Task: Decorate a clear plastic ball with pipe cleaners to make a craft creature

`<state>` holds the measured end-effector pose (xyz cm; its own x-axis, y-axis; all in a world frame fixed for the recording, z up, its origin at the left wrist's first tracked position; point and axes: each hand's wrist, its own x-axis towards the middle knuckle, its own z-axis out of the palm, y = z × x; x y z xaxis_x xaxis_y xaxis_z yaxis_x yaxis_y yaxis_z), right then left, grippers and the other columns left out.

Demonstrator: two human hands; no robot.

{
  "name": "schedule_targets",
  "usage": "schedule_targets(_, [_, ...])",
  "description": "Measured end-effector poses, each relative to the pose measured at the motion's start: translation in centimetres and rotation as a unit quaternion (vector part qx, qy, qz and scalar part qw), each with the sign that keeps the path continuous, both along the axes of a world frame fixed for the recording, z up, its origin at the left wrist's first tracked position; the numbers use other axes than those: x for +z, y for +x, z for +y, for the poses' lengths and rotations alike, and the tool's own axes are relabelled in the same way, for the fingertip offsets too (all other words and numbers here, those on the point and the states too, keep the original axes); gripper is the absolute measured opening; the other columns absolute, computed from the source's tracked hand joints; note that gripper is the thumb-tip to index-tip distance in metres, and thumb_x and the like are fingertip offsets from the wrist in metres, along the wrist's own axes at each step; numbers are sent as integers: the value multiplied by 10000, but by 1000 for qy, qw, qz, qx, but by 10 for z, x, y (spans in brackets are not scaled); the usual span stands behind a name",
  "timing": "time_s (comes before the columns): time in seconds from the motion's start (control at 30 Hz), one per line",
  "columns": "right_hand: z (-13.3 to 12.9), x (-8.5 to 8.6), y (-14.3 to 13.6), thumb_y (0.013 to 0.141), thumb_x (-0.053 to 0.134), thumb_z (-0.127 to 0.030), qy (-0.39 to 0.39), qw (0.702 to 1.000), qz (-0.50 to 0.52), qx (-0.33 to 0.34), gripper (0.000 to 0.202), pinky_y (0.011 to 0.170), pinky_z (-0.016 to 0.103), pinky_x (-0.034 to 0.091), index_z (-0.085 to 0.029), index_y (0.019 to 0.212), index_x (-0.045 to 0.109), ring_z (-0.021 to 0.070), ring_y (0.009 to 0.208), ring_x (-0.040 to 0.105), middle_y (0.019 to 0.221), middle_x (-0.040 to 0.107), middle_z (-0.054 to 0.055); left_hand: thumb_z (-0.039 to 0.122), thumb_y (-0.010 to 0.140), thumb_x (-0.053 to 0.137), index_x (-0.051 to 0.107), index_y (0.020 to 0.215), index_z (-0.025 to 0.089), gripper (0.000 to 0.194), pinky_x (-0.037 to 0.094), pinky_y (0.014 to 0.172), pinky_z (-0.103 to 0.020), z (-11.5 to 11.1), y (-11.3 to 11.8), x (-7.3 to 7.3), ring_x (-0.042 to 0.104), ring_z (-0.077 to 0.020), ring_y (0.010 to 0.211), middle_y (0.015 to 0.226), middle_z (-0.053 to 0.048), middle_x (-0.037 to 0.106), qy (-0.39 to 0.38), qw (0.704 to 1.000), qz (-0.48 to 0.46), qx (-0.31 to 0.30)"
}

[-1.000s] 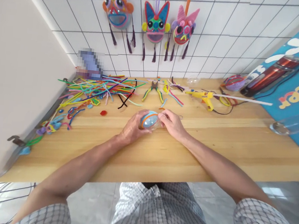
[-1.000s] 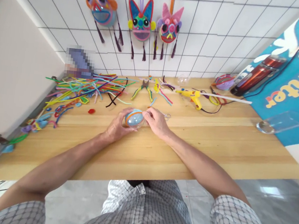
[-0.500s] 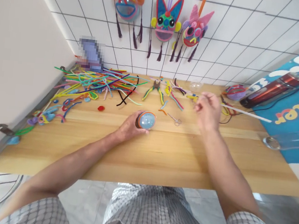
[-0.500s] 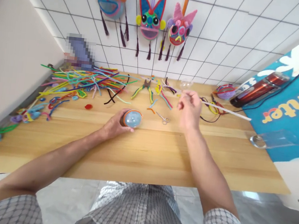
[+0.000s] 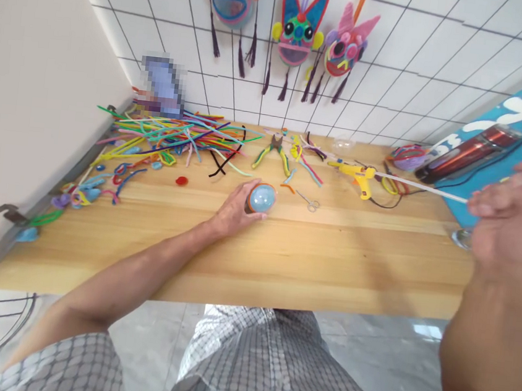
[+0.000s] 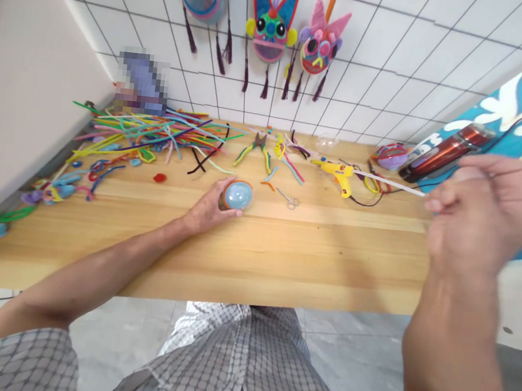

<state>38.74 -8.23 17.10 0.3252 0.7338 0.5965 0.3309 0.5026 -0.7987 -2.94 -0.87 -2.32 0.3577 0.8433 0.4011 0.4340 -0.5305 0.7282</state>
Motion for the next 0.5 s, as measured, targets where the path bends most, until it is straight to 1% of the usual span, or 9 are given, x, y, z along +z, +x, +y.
schedule_targets(0.03, [-4,-7,-10,885,826,-374,28,998,-7,-48,106,498,425,407,-475,910,805,216,553,538,665,528,20,350,783,908,438,1603,192,958,403,1301,-541,0,1,0,529,-354,1514,1593,-193,555,3,1000,0,-3])
schedule_targets(0.1, [-8,-24,-30,857,843,-321,11,998,-1,-54,108,539,425,430,-421,880,810,198,536,480,664,519,8,318,788,898,451,1592,192,929,412,1297,-533,1,3,-1,543,-347,1501,1571,-182,574,9,1000,-5,-8])
schedule_targets(0.13, [-8,-32,-38,847,847,-320,3,999,5,-45,89,556,420,439,-394,869,804,197,551,489,678,538,9,300,795,888,460,1585,199,904,416,1296,-525,2,4,-2,548,-339,1497,1563,-171,582,13,1000,-8,-10])
schedule_targets(0.23, [-1,-53,-57,854,831,-325,-43,999,-4,10,102,663,390,501,-343,938,776,198,675,583,774,640,7,256,809,868,459,1580,213,874,408,1304,-506,5,9,-5,531,-323,1514,1576,-156,569,23,1000,-13,-14])
schedule_targets(0.33, [9,-63,-76,804,863,-334,-84,994,-3,66,189,724,346,532,-290,942,741,166,734,619,846,687,-17,266,761,918,416,1604,204,983,381,1316,-535,5,9,-2,460,-352,1563,1633,-181,499,37,999,-5,11])
schedule_targets(0.37, [11,-64,-82,795,871,-333,-91,992,2,83,208,740,339,541,-278,941,733,162,751,631,852,694,-16,287,746,937,415,1603,206,1007,377,1316,-548,3,8,2,439,-363,1574,1645,-187,478,50,998,-8,27])
schedule_targets(0.4, [13,-64,-89,795,873,-331,-97,990,9,100,219,758,337,550,-272,949,730,161,772,645,859,704,-13,316,756,938,430,1590,210,982,381,1310,-557,1,7,8,435,-366,1572,1643,-187,474,67,997,-17,45])
schedule_targets(0.43, [14,-63,-95,801,872,-331,-106,987,16,118,224,780,338,560,-270,965,732,164,795,663,866,716,-9,344,791,916,465,1562,218,901,390,1302,-556,-3,5,16,457,-357,1553,1622,-178,495,87,994,-33,59])
schedule_targets(0.5, [13,-60,-107,818,869,-347,-121,982,24,144,231,816,350,582,-270,986,731,177,841,700,883,744,4,392,873,847,590,1426,232,631,453,1245,-535,-15,5,37,568,-325,1435,1490,-147,609,107,990,-74,61])
